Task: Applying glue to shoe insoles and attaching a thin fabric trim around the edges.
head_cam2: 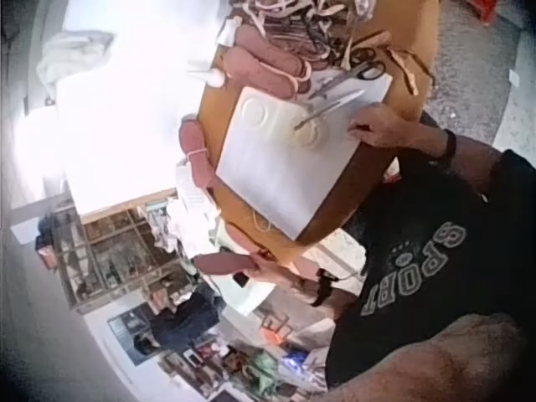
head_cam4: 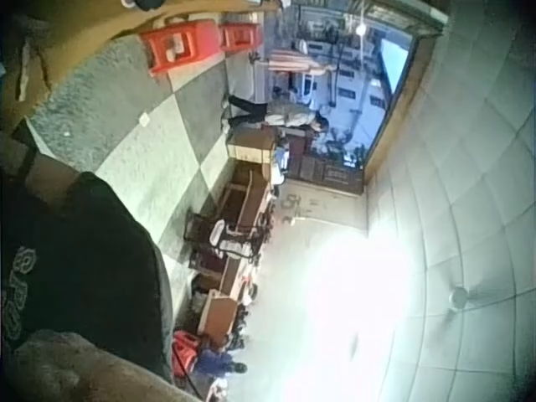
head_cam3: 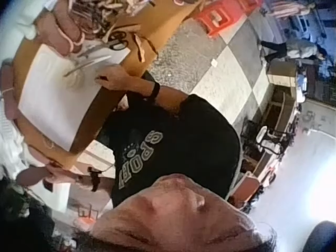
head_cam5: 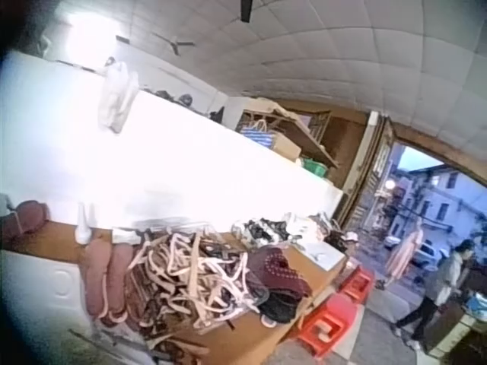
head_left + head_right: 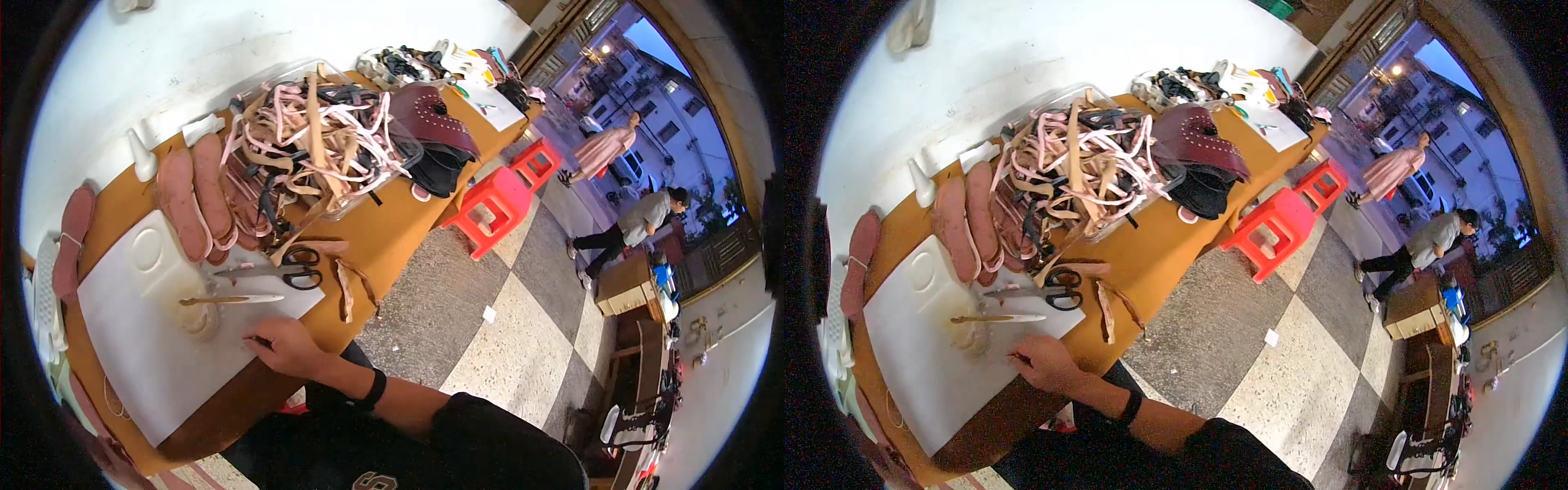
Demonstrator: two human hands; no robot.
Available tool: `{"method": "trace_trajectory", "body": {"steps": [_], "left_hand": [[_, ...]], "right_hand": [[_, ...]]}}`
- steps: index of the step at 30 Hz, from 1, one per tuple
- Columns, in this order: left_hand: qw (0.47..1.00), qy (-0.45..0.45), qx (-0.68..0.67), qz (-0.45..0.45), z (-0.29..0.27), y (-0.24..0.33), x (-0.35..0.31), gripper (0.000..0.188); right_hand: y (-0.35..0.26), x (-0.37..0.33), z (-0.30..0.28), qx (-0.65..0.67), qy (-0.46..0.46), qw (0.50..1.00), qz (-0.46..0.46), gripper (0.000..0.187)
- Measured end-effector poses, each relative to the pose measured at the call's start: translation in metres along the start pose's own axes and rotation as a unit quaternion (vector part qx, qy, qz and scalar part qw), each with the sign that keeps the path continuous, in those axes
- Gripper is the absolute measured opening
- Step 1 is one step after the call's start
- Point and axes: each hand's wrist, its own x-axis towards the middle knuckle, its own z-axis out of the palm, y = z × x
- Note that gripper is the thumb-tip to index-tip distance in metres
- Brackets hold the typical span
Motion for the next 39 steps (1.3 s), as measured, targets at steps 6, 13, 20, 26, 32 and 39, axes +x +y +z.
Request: {"method": "trace_trajectory", "body": {"steps": [6,13,20,26,32,39], "left_hand": [[0.91,-0.064,-0.395,-0.107,0.072,0.073,-0.072,0.054],[0.906,-0.293,-0.192,0.237,0.119,0.123,-0.122,0.053],[0.895,-0.311,-0.135,0.291,0.128,0.169,-0.155,0.048],[0.873,-0.319,-0.365,-0.059,0.119,0.188,-0.162,0.052],[0.859,-0.333,-0.376,-0.101,0.117,0.169,-0.147,0.053],[0.926,-0.28,-0.226,0.111,0.128,0.137,-0.145,0.063]], "right_hand": [[-0.013,-0.002,-0.003,0.042,-0.033,0.997,0.057,0.02],[-0.067,-0.022,0.024,0.139,-0.063,0.988,0.031,0.022],[-0.088,-0.023,0.048,0.284,-0.098,0.953,0.039,0.023],[-0.091,-0.026,0.047,0.168,-0.039,0.983,-0.059,0.02],[-0.104,-0.026,0.052,-0.007,-0.044,0.989,-0.138,0.027],[-0.126,-0.025,0.02,0.102,0.038,0.994,-0.015,0.038]]}}
